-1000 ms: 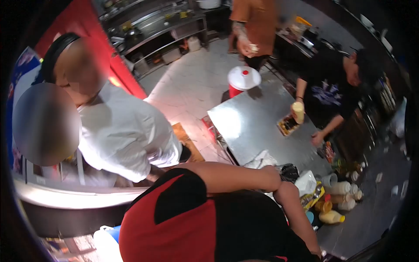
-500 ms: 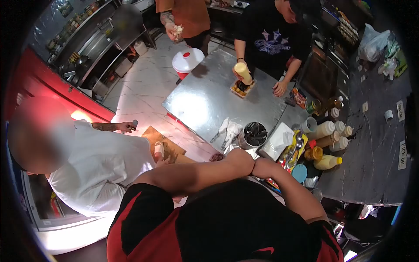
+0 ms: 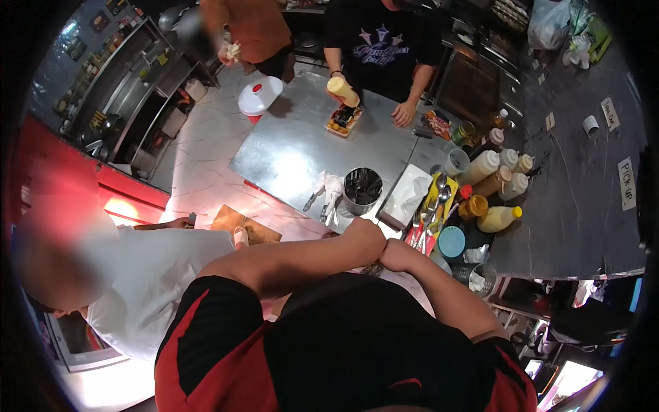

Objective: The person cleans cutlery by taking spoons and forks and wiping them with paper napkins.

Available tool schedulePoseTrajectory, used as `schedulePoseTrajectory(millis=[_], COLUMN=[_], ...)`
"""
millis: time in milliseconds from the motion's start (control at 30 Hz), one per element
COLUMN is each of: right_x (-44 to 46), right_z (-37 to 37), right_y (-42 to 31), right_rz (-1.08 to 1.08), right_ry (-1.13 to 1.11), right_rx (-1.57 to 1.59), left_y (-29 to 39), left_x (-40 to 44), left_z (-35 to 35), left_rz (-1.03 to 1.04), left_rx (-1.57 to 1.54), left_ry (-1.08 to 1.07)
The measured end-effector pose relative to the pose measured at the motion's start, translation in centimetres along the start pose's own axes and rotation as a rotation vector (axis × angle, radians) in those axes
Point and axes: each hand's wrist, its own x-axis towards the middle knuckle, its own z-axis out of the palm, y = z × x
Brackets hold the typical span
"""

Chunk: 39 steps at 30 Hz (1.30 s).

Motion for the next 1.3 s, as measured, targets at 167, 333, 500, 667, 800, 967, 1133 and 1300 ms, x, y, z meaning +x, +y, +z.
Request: schedulePoseTrajectory(millis=[167, 333, 500, 667, 800, 967, 1133, 1300], right_x=[-5.6, -6.2, -4.2, 0.0, 5.1, 7.1, 6.1, 6.1], right_z=[-4.2, -4.1, -3.4, -3.1, 1.6, 2.1, -1.3, -1.1], right_y=[-7.1, -8.1, -7.5, -6.4, -2.2, -4.7, -12.0, -14.4], right_rz=[0.348, 0.303, 0.302, 0.271, 0.109, 0.231, 0.456, 0.463], right_ry=[0.056, 0.205, 0.145, -0.166, -0.145, 0.038, 0.148, 0.159], right_rx=[-0.263, -0.357, -0.284, -0.135, 0.019, -0.113, -0.213, -0.251], left_y=[-0.5, -3.9, -5.6, -6.3, -8.3, -11.2, -13.4, -14.8], left_x=[1.1, 3.8, 2.5, 1.5, 0.9, -0.6, -0.4, -1.0], left_z=[-4.4, -1.8, -0.7, -0.8, -0.3, -0.1, 1.2, 1.8], left_rz=[0.136, -0.005, 0.122, 0.353, 0.376, 0.371, 0.097, 0.047], left_rx=[-0.143, -0.759, -0.772, -0.247, -0.042, -0.049, -0.453, -0.698], left_ry=[-0.354, -0.802, -0.780, -0.576, -0.527, -0.426, -0.506, -0.562])
